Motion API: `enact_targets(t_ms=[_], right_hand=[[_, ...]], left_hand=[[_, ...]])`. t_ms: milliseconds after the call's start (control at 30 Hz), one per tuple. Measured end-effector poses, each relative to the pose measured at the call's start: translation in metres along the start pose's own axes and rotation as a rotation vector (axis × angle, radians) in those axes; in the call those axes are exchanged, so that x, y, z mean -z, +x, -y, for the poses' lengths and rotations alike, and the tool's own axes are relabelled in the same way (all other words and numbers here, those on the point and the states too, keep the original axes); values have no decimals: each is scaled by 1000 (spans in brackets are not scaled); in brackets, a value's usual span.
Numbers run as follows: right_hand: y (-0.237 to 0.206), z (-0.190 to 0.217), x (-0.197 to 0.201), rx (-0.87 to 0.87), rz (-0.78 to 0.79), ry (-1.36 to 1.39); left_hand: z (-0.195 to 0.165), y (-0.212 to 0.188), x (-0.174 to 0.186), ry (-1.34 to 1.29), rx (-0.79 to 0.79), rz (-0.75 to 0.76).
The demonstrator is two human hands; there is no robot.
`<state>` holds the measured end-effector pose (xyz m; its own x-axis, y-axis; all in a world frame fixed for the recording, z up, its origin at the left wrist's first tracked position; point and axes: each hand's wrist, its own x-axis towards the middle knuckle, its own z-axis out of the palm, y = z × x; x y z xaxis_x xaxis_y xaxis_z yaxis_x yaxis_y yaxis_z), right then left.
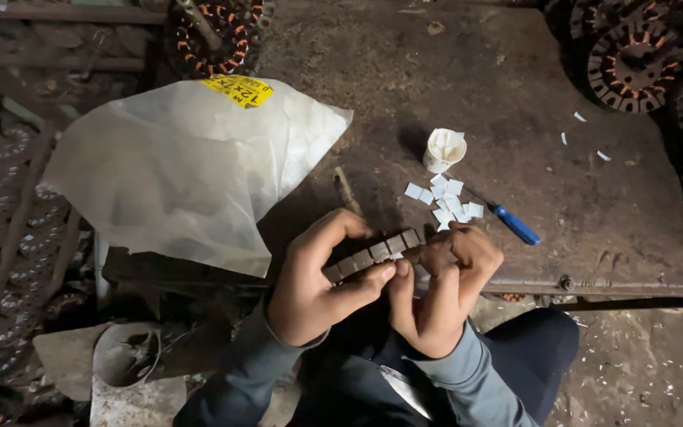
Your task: The person inserts small white insulating pieces into the slots of a circular motor stator. They use a screwdriver to push the pieces into place and rotate the stator to access different slots.
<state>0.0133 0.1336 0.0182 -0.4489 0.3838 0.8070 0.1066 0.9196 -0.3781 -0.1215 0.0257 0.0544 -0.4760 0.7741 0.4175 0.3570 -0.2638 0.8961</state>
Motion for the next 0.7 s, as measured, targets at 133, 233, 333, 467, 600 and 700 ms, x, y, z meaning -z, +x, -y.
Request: enact_targets(t_ms=[133,233,333,467,600,700], right_hand=[[-5,-7,-3,1,-36,-14],[-4,-10,-7,-40,-40,15],[0,-12,-10,-111,-31,105],[1,-13,-12,-71,-29,118],[-2,-13,-16,-28,-90,145],[-3,-15,-20,-19,-111,205]], left_hand=[[5,0,-5,73,-44,-20],[10,-2,-10,116,-49,-83],[13,-5,-15,170,-142,-208],[21,-4,-9,485,-560,-212],[25,-8,-7,572,-551,-227],[25,-13,-12,535,-504,-257]])
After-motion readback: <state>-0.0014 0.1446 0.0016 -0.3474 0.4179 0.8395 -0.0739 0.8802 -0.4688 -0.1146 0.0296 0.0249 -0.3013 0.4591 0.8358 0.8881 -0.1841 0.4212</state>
